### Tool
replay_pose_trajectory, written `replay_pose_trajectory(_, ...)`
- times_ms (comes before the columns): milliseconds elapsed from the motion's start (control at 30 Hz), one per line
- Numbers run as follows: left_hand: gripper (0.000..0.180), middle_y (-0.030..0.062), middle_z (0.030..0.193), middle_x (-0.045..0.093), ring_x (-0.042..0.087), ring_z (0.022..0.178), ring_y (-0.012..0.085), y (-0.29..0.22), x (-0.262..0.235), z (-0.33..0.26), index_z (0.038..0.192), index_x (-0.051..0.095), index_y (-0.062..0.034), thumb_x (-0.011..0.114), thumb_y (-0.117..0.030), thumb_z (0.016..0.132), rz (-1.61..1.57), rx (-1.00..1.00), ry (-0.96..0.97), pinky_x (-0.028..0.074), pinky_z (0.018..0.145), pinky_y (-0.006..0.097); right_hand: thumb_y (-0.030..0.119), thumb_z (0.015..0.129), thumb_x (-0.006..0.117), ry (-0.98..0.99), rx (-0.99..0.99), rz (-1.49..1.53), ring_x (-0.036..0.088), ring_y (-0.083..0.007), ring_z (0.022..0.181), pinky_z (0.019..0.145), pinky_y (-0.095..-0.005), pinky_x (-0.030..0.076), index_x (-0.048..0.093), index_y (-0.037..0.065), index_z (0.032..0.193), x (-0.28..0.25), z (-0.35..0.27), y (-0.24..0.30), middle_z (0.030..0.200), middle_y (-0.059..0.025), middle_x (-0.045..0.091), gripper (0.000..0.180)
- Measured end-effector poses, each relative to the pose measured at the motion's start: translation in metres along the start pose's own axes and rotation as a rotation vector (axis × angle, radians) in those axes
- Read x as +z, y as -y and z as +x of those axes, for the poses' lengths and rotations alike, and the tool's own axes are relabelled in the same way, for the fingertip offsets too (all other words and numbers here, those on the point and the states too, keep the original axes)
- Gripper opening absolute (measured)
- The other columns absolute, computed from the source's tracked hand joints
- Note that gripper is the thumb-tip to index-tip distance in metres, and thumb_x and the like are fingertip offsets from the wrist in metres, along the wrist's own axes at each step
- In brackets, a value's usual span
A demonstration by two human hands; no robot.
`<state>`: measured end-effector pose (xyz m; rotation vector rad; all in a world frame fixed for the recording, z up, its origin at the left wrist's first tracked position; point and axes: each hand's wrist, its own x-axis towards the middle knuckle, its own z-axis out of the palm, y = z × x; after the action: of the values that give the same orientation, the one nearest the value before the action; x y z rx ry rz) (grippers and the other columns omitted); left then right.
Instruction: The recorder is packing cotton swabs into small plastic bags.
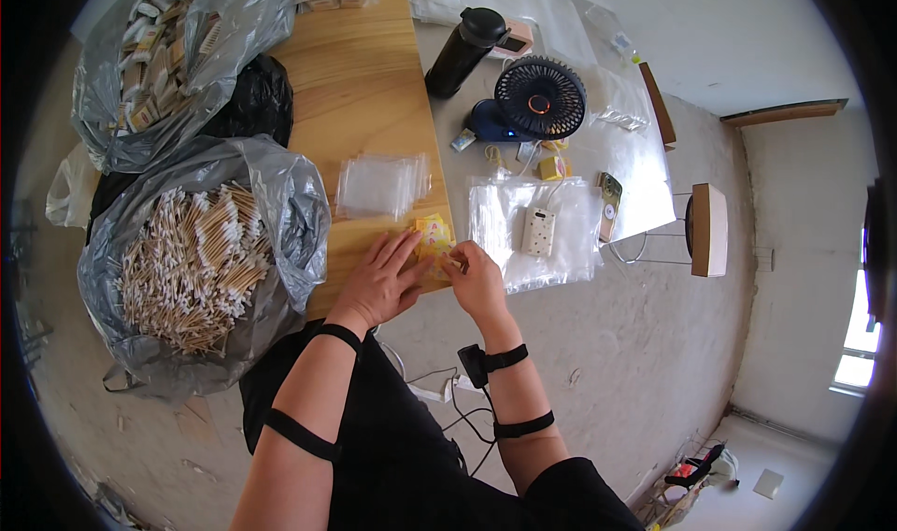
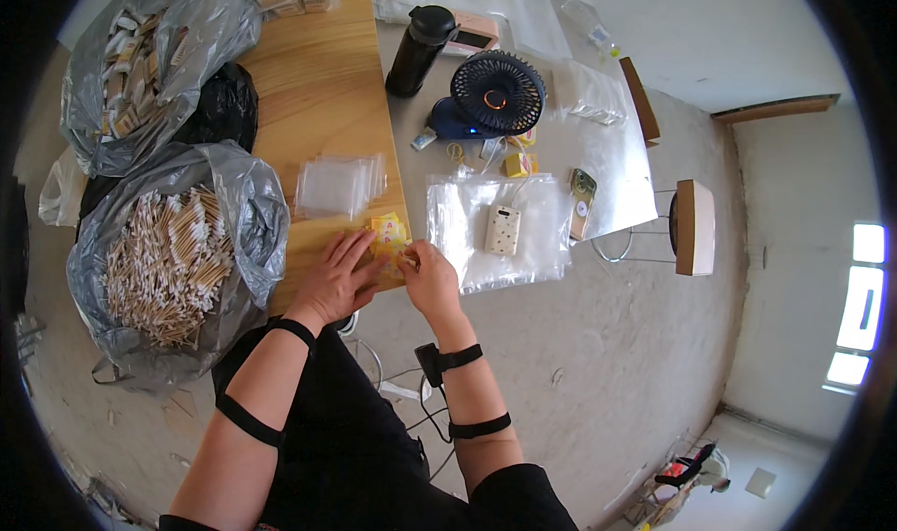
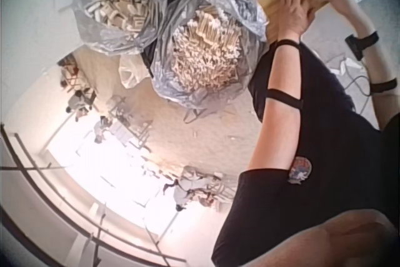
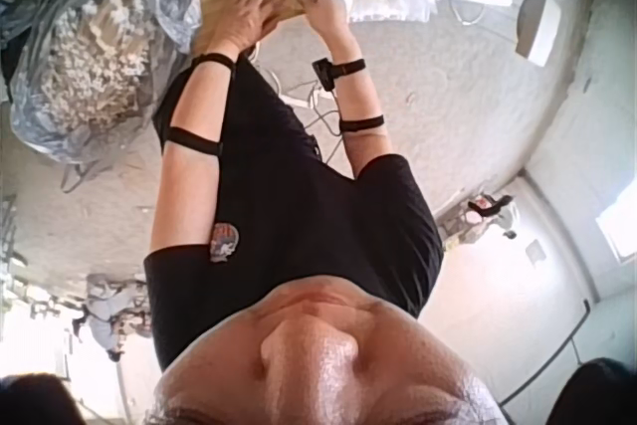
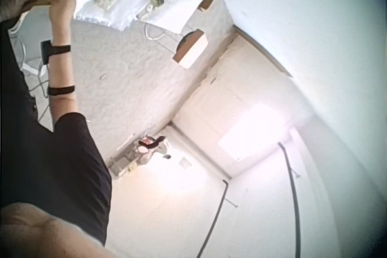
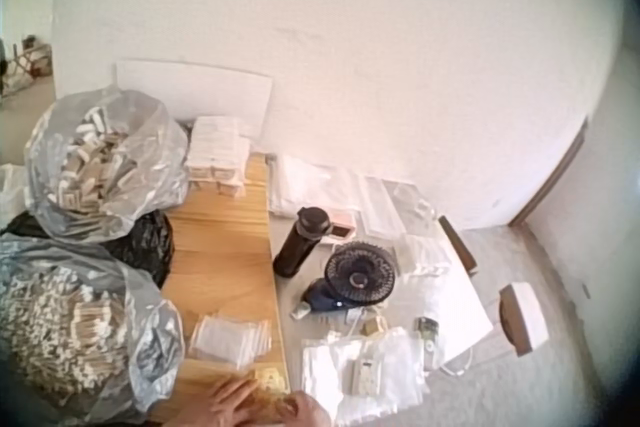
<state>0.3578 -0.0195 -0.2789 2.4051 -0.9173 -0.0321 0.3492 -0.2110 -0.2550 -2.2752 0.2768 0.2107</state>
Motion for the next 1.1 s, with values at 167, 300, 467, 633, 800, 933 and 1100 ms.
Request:
replay_pose_trajectory(167, 0.053, 0.0138, 0.142, 0.033, 0.032, 0.132, 0.0300, 0.001, 0.003, 0.000, 0.127, 0.052, -0.0257, 0.066, -0.025, 0.076, 0.028, 0.037, -0.016, 0.024, 0.110, 0.047, 0.009, 0.075, 0.072, -0.080, -0.155, -0.084, 0.058, -0.0232, 0.062, 0.060, -0.0312, 0.048, 0.057, 0.002, 0.092, 0.007, 0.005, -0.002, 0.081, -0.0111, 0.063, 0.024)
replay_pose_trajectory(300, 0.050, 0.0140, 0.142, 0.034, 0.033, 0.132, 0.0299, 0.004, 0.001, -0.002, 0.125, 0.052, -0.0258, 0.065, -0.026, 0.076, 0.018, 0.010, 0.009, 0.025, 0.110, 0.048, 0.009, 0.071, 0.071, -0.096, -0.298, -0.176, 0.058, -0.0299, 0.083, 0.073, -0.0367, 0.048, 0.059, 0.005, 0.098, -0.005, 0.025, 0.020, 0.093, -0.0124, 0.060, 0.030)
replay_pose_trajectory(467, 0.047, 0.0137, 0.140, 0.038, 0.034, 0.131, 0.0298, 0.000, 0.001, 0.001, 0.123, 0.054, -0.0250, 0.064, -0.027, 0.077, 0.037, 0.014, 0.001, 0.025, 0.109, 0.047, 0.009, 0.065, 0.072, 0.012, -0.543, -0.274, 0.050, -0.0337, 0.100, 0.085, -0.0404, 0.044, 0.062, 0.011, 0.104, -0.009, 0.054, 0.035, 0.105, -0.0134, 0.053, 0.040)
replay_pose_trajectory(633, 0.044, 0.0132, 0.141, 0.036, 0.033, 0.131, 0.0291, 0.002, 0.004, -0.001, 0.121, 0.055, -0.0258, 0.064, -0.028, 0.077, 0.020, 0.001, -0.010, 0.026, 0.109, 0.046, 0.011, 0.064, 0.073, 0.077, -0.502, -0.277, 0.049, -0.0348, 0.101, 0.086, -0.0412, 0.044, 0.063, 0.011, 0.101, -0.013, 0.051, 0.022, 0.105, -0.0143, 0.052, 0.038)
replay_pose_trajectory(800, 0.041, 0.0128, 0.141, 0.035, 0.033, 0.131, 0.0285, 0.001, 0.002, -0.001, 0.119, 0.059, -0.0275, 0.064, -0.028, 0.077, 0.028, 0.028, -0.020, 0.026, 0.109, 0.046, 0.010, 0.065, 0.074, 0.026, -0.456, -0.224, 0.049, -0.0341, 0.100, 0.085, -0.0405, 0.044, 0.062, 0.009, 0.100, -0.009, 0.030, 0.001, 0.102, -0.0136, 0.052, 0.037)
replay_pose_trajectory(933, 0.038, 0.0128, 0.140, 0.036, 0.034, 0.130, 0.0279, 0.002, 0.002, -0.001, 0.116, 0.061, -0.0278, 0.063, -0.027, 0.078, 0.022, 0.064, -0.006, 0.026, 0.109, 0.045, 0.006, 0.068, 0.073, -0.014, -0.257, -0.043, 0.053, -0.0294, 0.090, 0.078, -0.0365, 0.046, 0.061, 0.007, 0.102, 0.000, 0.007, -0.009, 0.097, -0.0125, 0.053, 0.036)
replay_pose_trajectory(1100, 0.041, 0.0081, 0.136, 0.043, 0.036, 0.129, 0.0261, 0.001, 0.001, 0.001, 0.119, 0.059, -0.0258, 0.064, -0.028, 0.078, 0.033, 0.144, 0.015, 0.026, 0.109, 0.046, 0.003, 0.072, 0.069, -0.065, -0.023, 0.113, 0.056, -0.0190, 0.084, 0.071, -0.0297, 0.047, 0.060, 0.004, 0.105, 0.010, -0.016, -0.024, 0.093, -0.0079, 0.054, 0.034)
